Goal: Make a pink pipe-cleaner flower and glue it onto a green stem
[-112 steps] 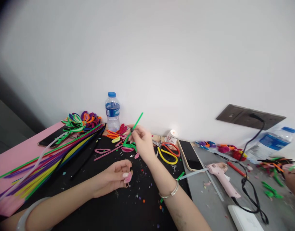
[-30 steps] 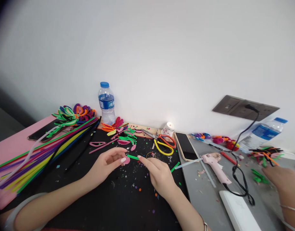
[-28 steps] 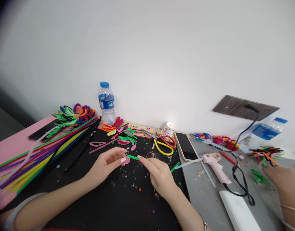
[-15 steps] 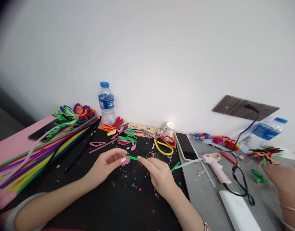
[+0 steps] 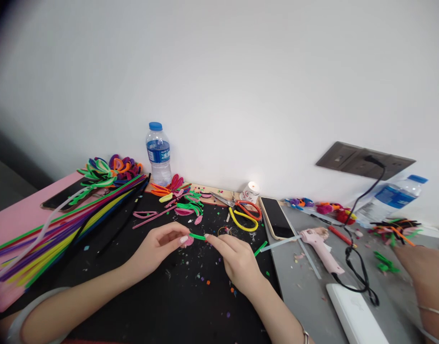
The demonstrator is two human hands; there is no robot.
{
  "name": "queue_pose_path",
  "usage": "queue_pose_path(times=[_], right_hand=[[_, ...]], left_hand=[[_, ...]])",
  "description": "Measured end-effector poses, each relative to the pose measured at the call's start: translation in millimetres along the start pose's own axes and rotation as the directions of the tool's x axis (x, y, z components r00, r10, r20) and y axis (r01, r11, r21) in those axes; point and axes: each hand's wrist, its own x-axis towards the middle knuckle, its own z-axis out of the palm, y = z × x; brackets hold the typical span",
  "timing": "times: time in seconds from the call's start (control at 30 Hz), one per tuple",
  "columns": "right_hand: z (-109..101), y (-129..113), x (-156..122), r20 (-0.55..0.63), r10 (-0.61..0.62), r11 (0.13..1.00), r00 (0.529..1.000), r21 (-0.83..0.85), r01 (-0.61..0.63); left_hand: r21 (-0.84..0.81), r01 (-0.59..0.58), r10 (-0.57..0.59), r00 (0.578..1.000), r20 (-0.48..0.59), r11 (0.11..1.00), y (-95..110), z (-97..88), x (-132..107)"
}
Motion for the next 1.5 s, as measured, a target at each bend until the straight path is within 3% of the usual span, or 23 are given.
queue_pose_path(times=[1.5], right_hand=[[1.6,-1.3,0.6,0.101,0.056,0.998,0.993,-0.005,-0.056]], left_hand=[[0.047,-0.028,0.029,0.999,-0.016,0.998,-2.5,0.1,0.9]])
